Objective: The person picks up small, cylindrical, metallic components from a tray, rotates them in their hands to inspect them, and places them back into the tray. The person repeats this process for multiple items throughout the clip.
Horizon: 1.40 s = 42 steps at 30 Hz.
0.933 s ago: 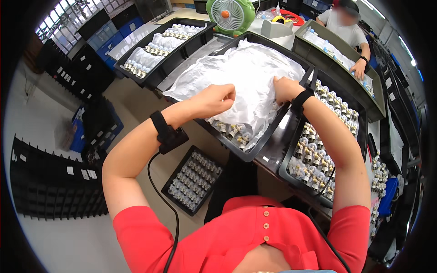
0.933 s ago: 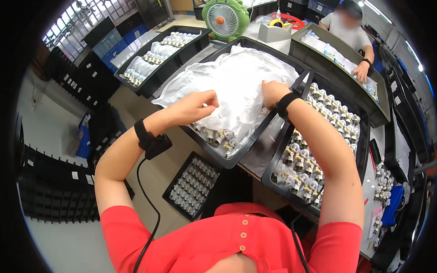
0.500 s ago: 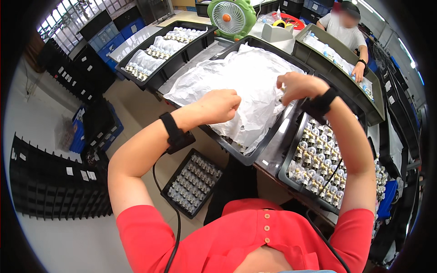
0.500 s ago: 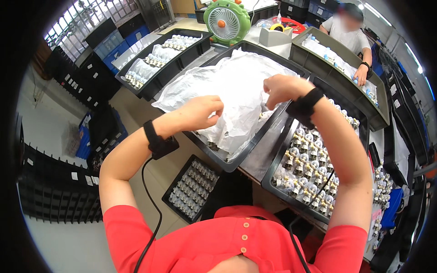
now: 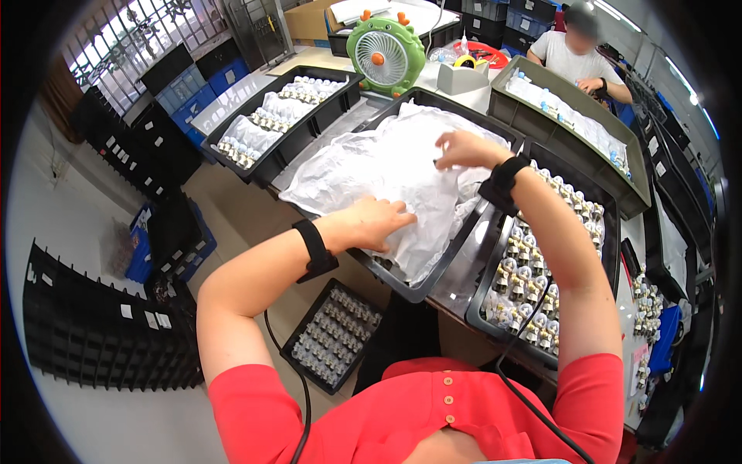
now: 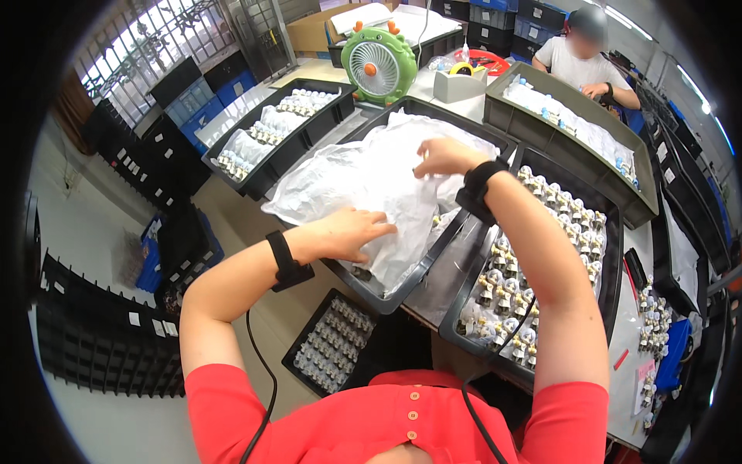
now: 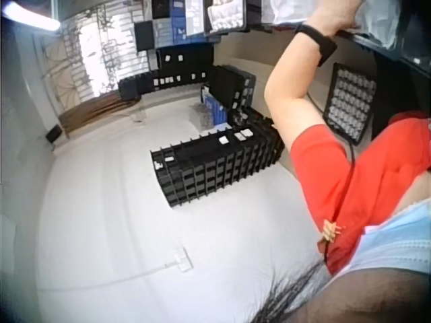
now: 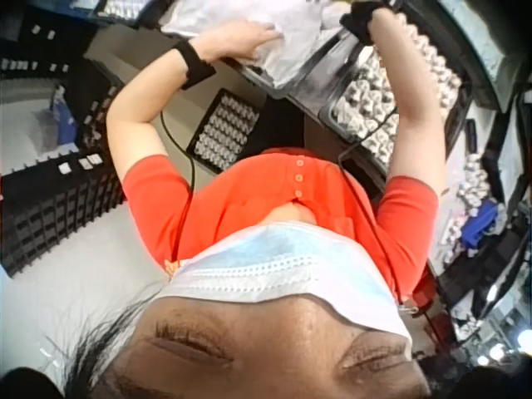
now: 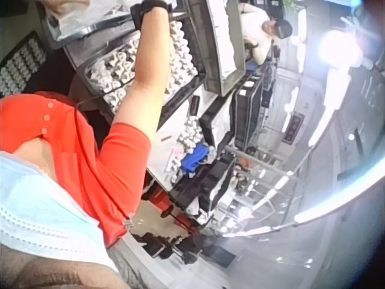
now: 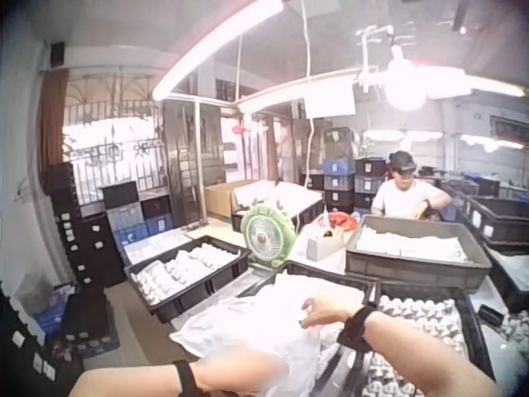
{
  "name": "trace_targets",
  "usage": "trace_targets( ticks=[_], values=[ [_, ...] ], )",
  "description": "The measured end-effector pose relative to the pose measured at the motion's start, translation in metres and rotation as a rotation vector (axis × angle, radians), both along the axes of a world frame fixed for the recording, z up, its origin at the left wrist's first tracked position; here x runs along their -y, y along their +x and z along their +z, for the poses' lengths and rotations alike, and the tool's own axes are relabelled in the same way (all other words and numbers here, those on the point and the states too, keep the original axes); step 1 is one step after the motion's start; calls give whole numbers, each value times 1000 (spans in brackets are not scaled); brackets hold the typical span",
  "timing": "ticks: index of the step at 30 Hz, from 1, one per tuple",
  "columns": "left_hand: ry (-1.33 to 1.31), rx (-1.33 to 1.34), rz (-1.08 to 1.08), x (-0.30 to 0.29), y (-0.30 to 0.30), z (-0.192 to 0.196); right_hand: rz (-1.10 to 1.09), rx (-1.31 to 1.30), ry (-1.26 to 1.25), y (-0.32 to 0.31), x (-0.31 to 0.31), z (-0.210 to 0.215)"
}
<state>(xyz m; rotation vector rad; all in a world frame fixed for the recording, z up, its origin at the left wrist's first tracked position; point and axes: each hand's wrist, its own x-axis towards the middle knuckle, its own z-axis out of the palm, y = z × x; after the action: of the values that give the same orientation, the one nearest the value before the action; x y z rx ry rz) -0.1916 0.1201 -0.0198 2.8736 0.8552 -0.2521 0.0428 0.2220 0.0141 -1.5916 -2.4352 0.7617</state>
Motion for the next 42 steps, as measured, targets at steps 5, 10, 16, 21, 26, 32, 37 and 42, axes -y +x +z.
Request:
trace_targets(
  ticks=[5, 10, 16, 21, 26, 32, 37, 42],
  values=[
    [63, 145, 0, -11, -6, -19, 75, 228, -164, 0, 4, -29],
    [-154, 151, 113, -11, -7, -13, 28, 157, -116, 11, -3, -17],
    [-419, 109, 263, -1, 9, 11, -104, 209, 37, 49, -22, -15],
    [-791, 138, 358, -4, 12, 40, -81, 243, 1, 55, -26, -35],
    [9, 316, 246, -55, -36, 12, -32, 225, -2, 55, -32, -36],
    [-319, -223, 417, -43, -56, 11, -34, 174, 133, 72, -32, -29],
    [-375, -328, 487, -30, -50, 27, -76, 188, 135, 79, -33, -23],
    [-391, -365, 463, -37, -47, 26, -15, 291, 82, 74, -29, -34]
  ],
)
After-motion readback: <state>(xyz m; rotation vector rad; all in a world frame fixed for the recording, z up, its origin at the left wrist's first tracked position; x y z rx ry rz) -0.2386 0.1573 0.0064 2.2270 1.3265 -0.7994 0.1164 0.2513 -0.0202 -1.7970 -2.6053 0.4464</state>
